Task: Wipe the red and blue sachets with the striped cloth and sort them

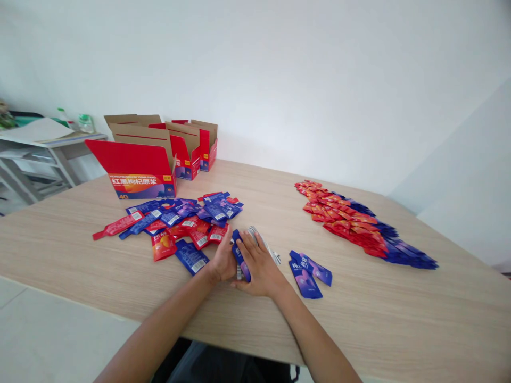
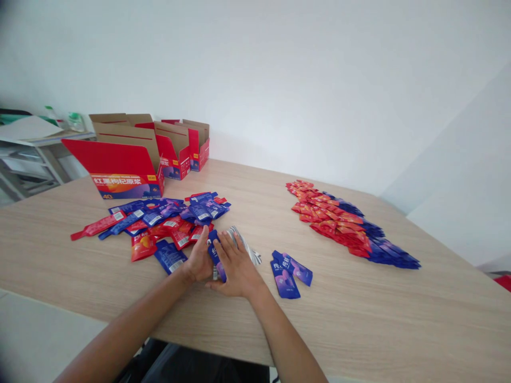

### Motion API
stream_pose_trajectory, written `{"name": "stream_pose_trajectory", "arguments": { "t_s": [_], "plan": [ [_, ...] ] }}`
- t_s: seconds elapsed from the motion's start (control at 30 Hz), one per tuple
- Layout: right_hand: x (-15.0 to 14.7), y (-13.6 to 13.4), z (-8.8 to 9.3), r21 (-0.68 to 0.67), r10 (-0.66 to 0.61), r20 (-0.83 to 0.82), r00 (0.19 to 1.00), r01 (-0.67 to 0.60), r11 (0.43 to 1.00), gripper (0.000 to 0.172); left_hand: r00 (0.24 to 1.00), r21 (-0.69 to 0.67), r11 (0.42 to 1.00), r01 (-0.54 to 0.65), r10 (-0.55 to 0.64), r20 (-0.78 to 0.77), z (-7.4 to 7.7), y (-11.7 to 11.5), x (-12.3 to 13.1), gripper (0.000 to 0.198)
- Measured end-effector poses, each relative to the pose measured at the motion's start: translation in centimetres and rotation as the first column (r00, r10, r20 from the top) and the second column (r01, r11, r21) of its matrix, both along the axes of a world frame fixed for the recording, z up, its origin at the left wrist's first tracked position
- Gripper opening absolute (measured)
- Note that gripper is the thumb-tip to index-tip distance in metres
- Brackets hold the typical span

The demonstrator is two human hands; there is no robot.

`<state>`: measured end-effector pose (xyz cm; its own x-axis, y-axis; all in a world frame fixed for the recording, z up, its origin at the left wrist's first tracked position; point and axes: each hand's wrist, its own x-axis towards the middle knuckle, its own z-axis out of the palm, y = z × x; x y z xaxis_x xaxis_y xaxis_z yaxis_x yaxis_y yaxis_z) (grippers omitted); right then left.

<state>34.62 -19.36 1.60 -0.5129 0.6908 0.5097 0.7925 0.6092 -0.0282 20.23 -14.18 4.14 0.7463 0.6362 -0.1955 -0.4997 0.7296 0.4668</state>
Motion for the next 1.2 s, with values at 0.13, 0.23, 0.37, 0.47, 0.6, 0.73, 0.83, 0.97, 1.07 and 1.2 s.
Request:
{"name": "stream_pose_trajectory", "arguments": {
  "t_s": [0.13,0.23,0.37,0.47,0.6,0.73,0.83,0.97,1.07,1.2],
  "plan": [
    [0.1,0.0,0.3,-0.028,0.011,0.010,1.000,-0.011,1.000,0.113,0.999,-0.004,1.000,-0.017,0.018,0.041,-0.2,0.1,0.1,0.073],
    [0.1,-0.1,0.6,-0.047,0.013,0.021,1.000,-0.012,0.999,0.112,0.997,-0.012,0.999,-0.047,0.048,0.066,-0.2,0.4,0.0,0.074],
    [0.1,-0.3,0.5,-0.097,-0.002,0.051,0.999,0.007,0.995,0.110,0.990,0.003,0.994,-0.105,0.105,0.093,0.1,1.3,-0.5,0.080],
    [-0.1,-0.3,0.4,-0.109,-0.014,0.087,0.996,0.024,0.994,0.107,0.987,0.026,0.992,-0.123,0.120,0.105,0.2,2.0,-1.1,0.083],
    [-0.1,-0.2,0.0,-0.042,-0.037,0.109,0.993,0.041,0.998,0.104,0.991,0.056,0.992,-0.111,0.107,0.078,0.2,2.2,-1.2,0.080],
    [0.2,0.2,-0.7,0.055,-0.092,0.081,0.992,0.088,0.995,0.108,0.999,0.096,0.995,-0.026,0.023,0.029,-0.2,1.1,-0.4,0.074],
    [0.7,0.6,-1.3,0.105,-0.164,0.021,0.986,0.161,0.981,0.112,0.998,0.187,0.980,0.065,-0.061,-0.031,-1.0,0.0,0.5,0.066],
    [1.5,1.1,-1.8,0.139,-0.259,-0.050,0.964,0.264,0.954,0.108,0.987,0.337,0.935,0.112,-0.065,-0.147,-2.6,-0.6,1.4,0.063],
    [1.7,1.3,-1.9,0.129,-0.292,-0.084,0.953,0.301,0.945,0.108,0.985,0.348,0.932,0.099,-0.043,-0.166,-3.6,-0.4,1.8,0.059],
    [1.8,1.1,-1.5,0.125,-0.252,-0.170,0.953,0.275,0.953,0.103,0.986,0.319,0.947,0.042,0.012,-0.166,-3.8,-0.1,1.9,0.062]
  ]
}}
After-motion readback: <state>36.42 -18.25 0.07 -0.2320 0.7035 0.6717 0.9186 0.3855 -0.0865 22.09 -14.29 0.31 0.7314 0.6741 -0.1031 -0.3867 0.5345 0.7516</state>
